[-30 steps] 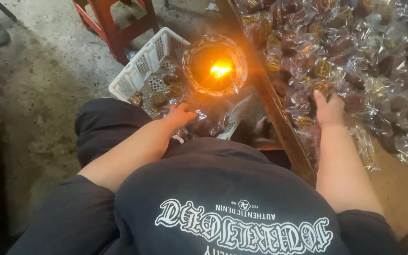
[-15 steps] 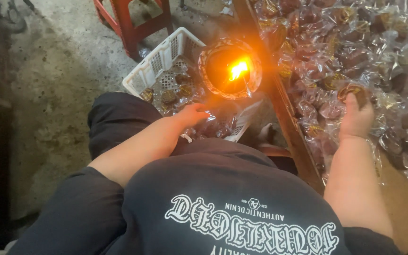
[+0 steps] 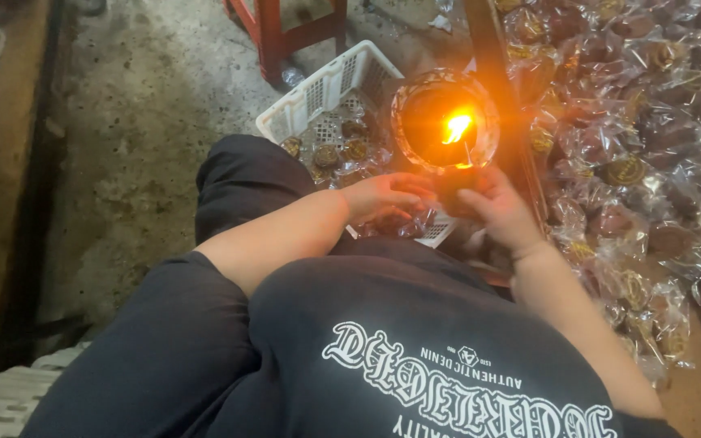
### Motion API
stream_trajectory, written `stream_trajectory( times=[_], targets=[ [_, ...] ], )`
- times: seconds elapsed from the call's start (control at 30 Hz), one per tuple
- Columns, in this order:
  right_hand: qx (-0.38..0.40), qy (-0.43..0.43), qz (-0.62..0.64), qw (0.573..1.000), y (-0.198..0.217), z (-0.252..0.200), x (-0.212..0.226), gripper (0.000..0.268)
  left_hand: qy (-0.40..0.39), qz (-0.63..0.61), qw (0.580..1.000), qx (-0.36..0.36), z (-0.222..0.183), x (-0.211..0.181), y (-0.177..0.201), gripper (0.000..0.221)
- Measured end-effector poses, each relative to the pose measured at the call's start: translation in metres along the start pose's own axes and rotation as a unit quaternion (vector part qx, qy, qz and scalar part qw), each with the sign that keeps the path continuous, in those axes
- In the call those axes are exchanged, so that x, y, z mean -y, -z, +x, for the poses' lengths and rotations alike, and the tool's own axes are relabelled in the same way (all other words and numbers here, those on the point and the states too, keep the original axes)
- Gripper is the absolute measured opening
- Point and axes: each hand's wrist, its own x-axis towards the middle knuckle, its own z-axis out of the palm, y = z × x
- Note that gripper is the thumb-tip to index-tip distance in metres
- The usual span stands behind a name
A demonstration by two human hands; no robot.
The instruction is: Sealing plastic bread bags by melting the opening over a flame.
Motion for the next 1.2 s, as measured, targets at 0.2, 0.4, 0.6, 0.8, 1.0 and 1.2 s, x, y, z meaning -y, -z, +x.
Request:
stream_trajectory(
  times=[0.2, 0.4, 0.6, 0.8, 1.0, 1.2],
  targets=[
    [-0.042, -0.032, 0.064, 0.997, -0.008, 0.021, -0.071, 0.057, -0.105, -0.076, 0.986, -0.108, 0.034, 0.037, 0.036, 0.068],
    [0.003, 0.015, 0.019, 1.000, -0.021, 0.022, -0.063, 0.051, -0.103, -0.071, 0.988, -0.086, 0.023, 0.028, 0.032, 0.074],
    [-0.124, -0.030, -0.172, 0.977, -0.019, 0.028, -0.087, 0.022, -0.013, 0.078, 0.990, -0.120, -0.019, -0.031, -0.008, 0.027],
    [-0.147, -0.055, -0.230, 0.960, -0.039, 0.019, -0.046, 0.038, 0.003, 0.119, 0.989, -0.082, -0.041, -0.049, -0.033, 0.021],
    [0.005, 0.116, -0.206, 0.972, -0.046, 0.016, -0.034, 0.018, -0.074, 0.033, 0.988, -0.132, 0.006, 0.005, -0.004, 0.032],
    [-0.126, 0.049, -0.184, 0.974, -0.013, 0.040, -0.095, 0.025, -0.117, 0.112, 0.977, -0.138, 0.037, 0.029, 0.021, 0.030]
  ],
)
